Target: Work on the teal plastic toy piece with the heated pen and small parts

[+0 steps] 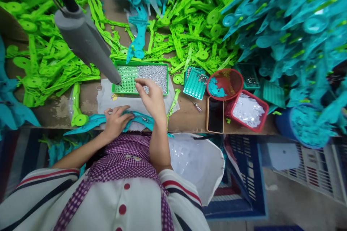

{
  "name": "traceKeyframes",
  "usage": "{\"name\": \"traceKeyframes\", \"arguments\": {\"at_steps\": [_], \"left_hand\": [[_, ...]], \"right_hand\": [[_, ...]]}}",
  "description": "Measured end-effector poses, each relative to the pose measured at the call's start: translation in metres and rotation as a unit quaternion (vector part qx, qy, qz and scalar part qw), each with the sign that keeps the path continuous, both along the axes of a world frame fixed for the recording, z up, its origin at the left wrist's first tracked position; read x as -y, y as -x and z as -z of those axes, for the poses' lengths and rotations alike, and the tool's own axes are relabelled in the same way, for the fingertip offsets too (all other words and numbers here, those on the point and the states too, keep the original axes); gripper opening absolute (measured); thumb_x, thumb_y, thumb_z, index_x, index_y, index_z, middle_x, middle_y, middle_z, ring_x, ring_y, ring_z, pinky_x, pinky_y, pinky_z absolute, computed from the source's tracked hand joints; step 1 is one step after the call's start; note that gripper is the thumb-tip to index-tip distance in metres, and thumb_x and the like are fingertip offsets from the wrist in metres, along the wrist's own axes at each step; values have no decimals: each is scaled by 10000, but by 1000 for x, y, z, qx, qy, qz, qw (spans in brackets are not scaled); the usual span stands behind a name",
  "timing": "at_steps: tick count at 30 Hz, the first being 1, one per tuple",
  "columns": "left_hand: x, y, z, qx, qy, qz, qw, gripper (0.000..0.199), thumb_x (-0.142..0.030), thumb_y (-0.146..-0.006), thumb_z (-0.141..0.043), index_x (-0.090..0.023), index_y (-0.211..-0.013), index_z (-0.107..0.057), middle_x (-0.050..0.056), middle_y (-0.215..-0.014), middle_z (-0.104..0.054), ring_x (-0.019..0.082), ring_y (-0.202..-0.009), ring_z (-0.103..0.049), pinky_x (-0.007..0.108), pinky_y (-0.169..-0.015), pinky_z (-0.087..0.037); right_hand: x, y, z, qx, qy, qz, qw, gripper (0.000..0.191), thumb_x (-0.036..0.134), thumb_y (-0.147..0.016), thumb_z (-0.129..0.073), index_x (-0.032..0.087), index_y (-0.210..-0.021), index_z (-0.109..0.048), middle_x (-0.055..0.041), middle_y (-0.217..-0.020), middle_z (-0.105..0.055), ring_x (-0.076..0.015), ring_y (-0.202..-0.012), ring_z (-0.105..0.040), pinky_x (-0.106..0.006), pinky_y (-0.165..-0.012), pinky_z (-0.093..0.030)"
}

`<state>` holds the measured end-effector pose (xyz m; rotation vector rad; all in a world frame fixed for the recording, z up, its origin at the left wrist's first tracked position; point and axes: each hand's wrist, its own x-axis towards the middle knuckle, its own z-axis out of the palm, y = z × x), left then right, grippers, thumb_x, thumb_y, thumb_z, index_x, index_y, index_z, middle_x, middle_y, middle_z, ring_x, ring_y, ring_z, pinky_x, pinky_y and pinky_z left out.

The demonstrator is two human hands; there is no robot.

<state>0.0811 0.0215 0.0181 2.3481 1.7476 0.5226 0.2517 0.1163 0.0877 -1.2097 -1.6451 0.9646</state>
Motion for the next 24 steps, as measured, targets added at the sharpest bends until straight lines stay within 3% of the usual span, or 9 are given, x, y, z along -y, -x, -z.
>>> {"name": "traceKeyframes", "arguments": {"at_steps": [4, 9, 12, 15, 19, 24], "left_hand": [[16, 3, -4, -40, 27, 37, 998, 254, -371, -944, -530, -289, -1105, -709, 100, -1350, -604, 297, -1172, -549, 481, -941, -270], [29, 6, 6, -40, 57, 60, 996, 536, -473, -884, -597, -263, -1373, -537, 169, -1442, -497, 340, -1305, -457, 514, -1035, -240], [26, 5, 15, -17, 54, 46, 997, 551, -460, -866, -623, -279, -1379, -531, 175, -1447, -477, 348, -1340, -418, 519, -1043, -242], [22, 3, 16, -11, 52, 39, 998, 500, -439, -879, -607, -267, -1347, -564, 186, -1431, -489, 349, -1341, -417, 532, -1045, -243], [21, 0, 9, -17, 69, 41, 997, 488, -431, -882, -601, -262, -1338, -569, 192, -1429, -493, 355, -1347, -413, 557, -1047, -239], [21, -3, 2, -22, 97, 41, 994, 530, -442, -859, -637, -240, -1343, -561, 208, -1450, -465, 369, -1367, -383, 585, -1050, -225]], "right_hand": [[8, -6, -11, -12, -17, 27, 999, 200, 361, -935, -532, 239, -995, -678, -11, -999, -720, -151, -954, -646, -340, -885, -494], [61, -25, 25, 111, 8, 42, 993, 173, 361, -918, -552, 228, -904, -662, -40, -971, -702, -189, -965, -638, -371, -900, -455], [87, -22, 49, 230, 28, 67, 970, 190, 389, -906, -567, 222, -932, -656, -73, -1078, -680, -227, -1062, -610, -437, -1014, -350], [100, -14, 61, 291, 49, 83, 952, 212, 387, -917, -541, 213, -992, -636, -100, -1150, -652, -244, -1128, -579, -460, -1061, -271], [104, -8, 64, 298, 71, 83, 948, 195, 343, -928, -499, 215, -1013, -619, -96, -1125, -649, -241, -1110, -574, -458, -1067, -248], [99, -6, 63, 295, 91, 83, 948, 170, 282, -924, -474, 216, -909, -630, -71, -1061, -650, -229, -1054, -582, -463, -1052, -241]]}}
